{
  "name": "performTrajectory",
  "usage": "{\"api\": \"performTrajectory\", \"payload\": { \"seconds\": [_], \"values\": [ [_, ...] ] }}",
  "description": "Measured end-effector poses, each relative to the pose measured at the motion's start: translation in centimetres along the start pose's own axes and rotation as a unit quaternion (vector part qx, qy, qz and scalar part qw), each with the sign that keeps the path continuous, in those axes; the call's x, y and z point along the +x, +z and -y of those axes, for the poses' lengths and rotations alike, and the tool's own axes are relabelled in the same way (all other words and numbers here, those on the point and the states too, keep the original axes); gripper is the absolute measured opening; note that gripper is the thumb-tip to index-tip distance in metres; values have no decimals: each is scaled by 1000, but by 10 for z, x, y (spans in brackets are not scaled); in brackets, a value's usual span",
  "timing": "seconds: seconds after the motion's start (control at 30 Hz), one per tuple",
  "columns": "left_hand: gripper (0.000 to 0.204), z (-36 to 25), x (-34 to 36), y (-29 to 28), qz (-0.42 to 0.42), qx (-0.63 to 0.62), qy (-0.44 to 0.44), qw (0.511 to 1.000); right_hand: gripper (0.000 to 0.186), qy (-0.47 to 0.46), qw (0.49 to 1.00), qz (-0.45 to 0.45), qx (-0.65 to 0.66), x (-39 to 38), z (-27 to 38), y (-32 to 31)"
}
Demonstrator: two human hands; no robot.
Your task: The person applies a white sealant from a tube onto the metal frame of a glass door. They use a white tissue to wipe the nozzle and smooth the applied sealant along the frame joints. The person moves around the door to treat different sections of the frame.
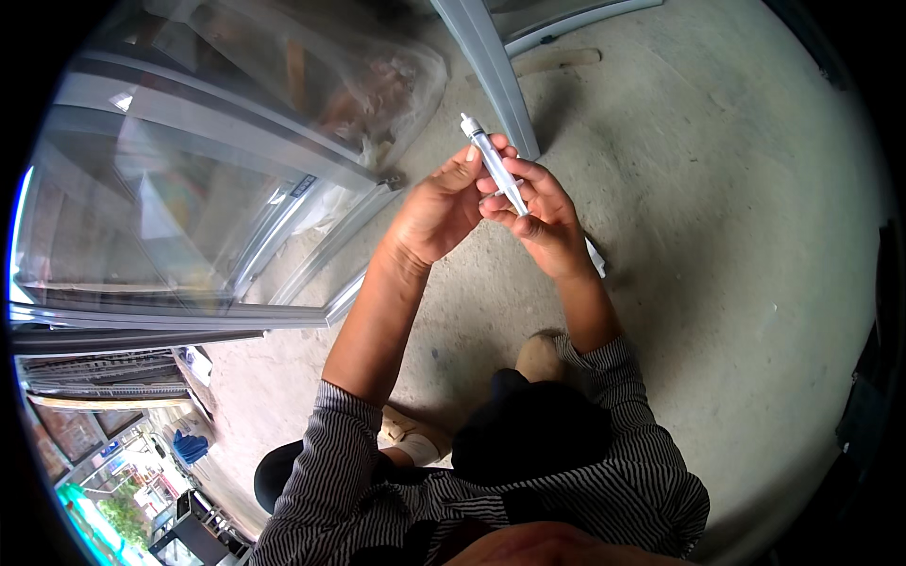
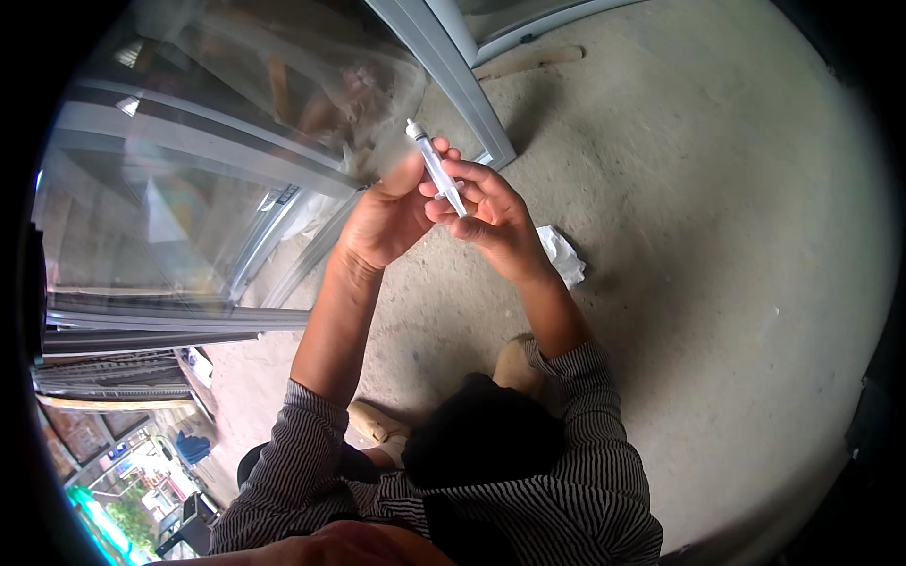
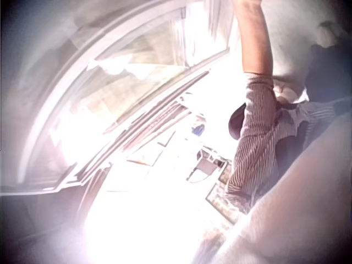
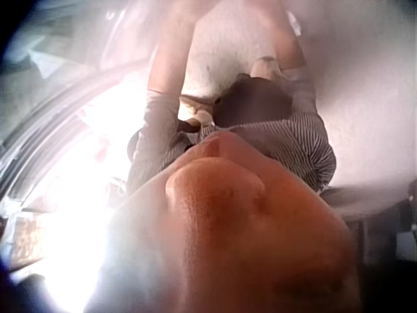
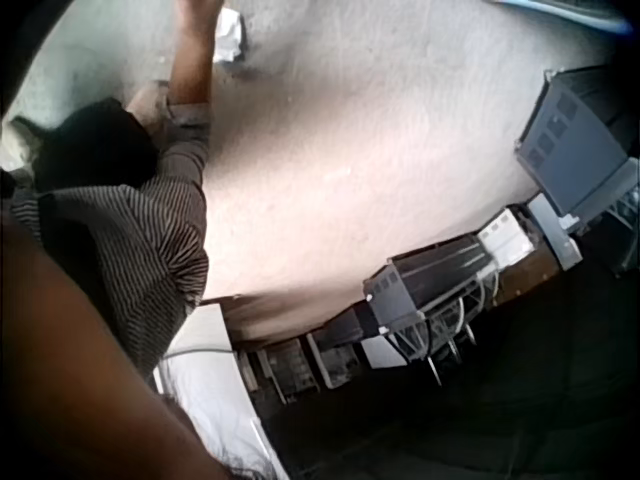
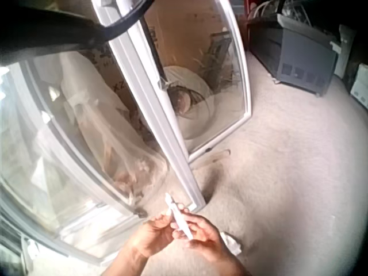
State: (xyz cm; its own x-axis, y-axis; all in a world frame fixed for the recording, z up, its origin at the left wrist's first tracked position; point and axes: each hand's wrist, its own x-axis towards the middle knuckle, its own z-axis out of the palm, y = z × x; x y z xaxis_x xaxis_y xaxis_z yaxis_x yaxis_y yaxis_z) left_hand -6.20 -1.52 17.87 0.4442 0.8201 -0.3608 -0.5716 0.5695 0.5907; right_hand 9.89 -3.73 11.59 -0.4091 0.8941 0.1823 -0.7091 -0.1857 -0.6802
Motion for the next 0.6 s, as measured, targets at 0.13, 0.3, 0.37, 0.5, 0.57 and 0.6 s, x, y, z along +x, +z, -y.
{"api": "performTrajectory", "payload": {
  "seconds": [0.13, 0.3, 0.37, 0.5, 0.57, 0.6],
  "values": [
    [40, -11, 12, -1, -2, 2, -12, 1000, 57, -13, 1000, -20, 15, 12, -8, -6],
    [43, -18, 25, -3, -38, 65, 5, 997, 56, -52, 997, -21, -51, 27, -2, -5],
    [43, -20, 27, 1, -32, 54, -3, 998, 55, -57, 998, -17, -15, 31, 3, -6],
    [40, -18, 38, 5, -37, 53, 5, 998, 60, -37, 999, -28, -11, 31, -1, -18],
    [38, -14, 42, -4, -21, 61, 5, 998, 57, -45, 999, -29, 3, 32, -4, -21],
    [38, -13, 42, -6, -30, 62, 2, 998, 55, -46, 998, -32, 9, 33, -6, -23]
  ]
}}
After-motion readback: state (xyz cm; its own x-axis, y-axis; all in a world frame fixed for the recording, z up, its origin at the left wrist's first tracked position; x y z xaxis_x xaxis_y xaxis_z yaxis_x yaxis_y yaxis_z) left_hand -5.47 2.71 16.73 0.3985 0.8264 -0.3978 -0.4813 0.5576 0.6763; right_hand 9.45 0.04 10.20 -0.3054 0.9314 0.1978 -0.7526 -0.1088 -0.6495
